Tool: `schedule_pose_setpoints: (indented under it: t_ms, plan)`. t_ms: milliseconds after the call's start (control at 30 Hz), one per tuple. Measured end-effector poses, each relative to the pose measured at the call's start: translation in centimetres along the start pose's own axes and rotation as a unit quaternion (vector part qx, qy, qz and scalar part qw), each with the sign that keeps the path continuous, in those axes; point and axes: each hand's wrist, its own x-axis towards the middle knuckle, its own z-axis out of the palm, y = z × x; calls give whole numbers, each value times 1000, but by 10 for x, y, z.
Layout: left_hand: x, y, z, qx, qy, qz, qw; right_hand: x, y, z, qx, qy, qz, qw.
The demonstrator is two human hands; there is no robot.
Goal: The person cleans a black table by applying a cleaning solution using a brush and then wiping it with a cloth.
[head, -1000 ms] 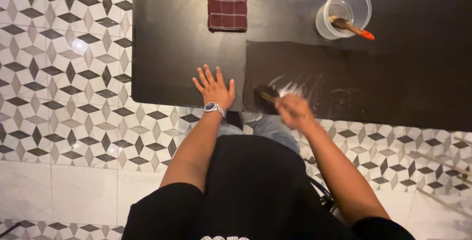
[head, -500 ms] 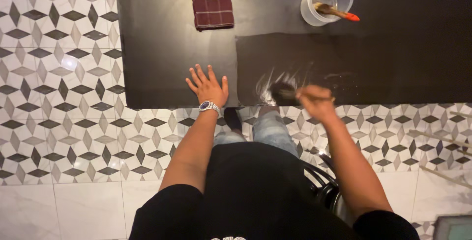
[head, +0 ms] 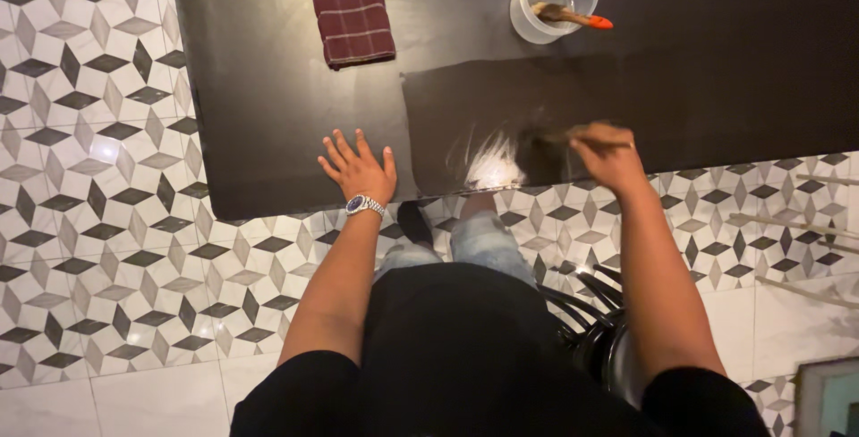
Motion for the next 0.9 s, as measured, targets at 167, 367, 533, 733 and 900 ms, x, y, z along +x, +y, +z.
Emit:
schedule_pose_setpoints:
  t_ms: [167,367,533,733,900]
  plan:
    - [0,0,0,-4,1,0,1000,61,-9,22,31,90,-36,995]
    - [2,1,1,-4,-4,-6,1000,49,-73,72,87,37,-159,983]
    - [1,0,1,-11,5,-2,1000,49,-52,76,86,217,-7,972]
    - [4,3,3,1,-9,-12,1000,45,-4,72,-20,293,55,954]
    - [4,2,5,7,4,-6,1000,48,-14,94,-75,255,-26,964]
